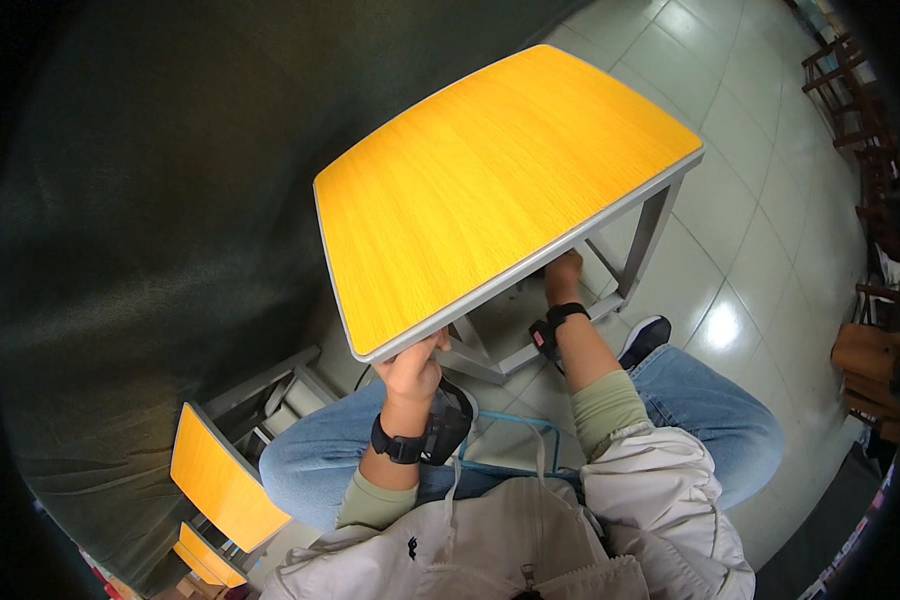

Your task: The person sands the metal frame of a yellow stool using a sanding block. They hold the stool steady with one hand while moving the sanding block along the legs and crossbars. The stool is repositioned occasionally to access different areas.

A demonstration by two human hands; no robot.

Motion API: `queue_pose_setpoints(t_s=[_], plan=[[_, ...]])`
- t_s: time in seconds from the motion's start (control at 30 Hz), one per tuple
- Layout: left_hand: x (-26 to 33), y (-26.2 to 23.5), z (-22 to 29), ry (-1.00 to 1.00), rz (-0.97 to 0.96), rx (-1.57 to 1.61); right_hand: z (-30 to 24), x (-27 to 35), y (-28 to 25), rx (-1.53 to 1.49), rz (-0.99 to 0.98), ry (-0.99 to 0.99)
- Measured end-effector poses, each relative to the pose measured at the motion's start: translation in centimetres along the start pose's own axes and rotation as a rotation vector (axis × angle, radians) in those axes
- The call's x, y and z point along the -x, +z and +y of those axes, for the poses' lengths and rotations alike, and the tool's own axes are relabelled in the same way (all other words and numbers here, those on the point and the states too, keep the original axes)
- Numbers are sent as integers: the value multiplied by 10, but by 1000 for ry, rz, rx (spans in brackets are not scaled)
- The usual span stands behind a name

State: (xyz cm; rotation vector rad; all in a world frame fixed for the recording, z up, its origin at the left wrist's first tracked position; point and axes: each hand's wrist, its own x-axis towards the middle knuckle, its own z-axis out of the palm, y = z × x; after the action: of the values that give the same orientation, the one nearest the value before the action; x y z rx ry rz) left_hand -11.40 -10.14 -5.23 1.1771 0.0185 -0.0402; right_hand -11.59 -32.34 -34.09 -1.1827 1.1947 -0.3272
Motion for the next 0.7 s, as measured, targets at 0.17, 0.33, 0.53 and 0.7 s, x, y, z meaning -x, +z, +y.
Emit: queue_pose_setpoints(t_s=[0.17, 0.33, 0.53, 0.7], plan=[[1, -4, -1, 32, -63, -88, 65, 27, 10, 758, -385, -593], [3, -6, -4, 33, -58, 146, 135, 51, 46, 786, -909, -586], [-2, -11, -5, 30, -103, 71, 96, 17, 17, 867, -1008, -228], [-1, -5, -4, 32, -87, 143, 117, 13, 50, 520, -856, -221]])
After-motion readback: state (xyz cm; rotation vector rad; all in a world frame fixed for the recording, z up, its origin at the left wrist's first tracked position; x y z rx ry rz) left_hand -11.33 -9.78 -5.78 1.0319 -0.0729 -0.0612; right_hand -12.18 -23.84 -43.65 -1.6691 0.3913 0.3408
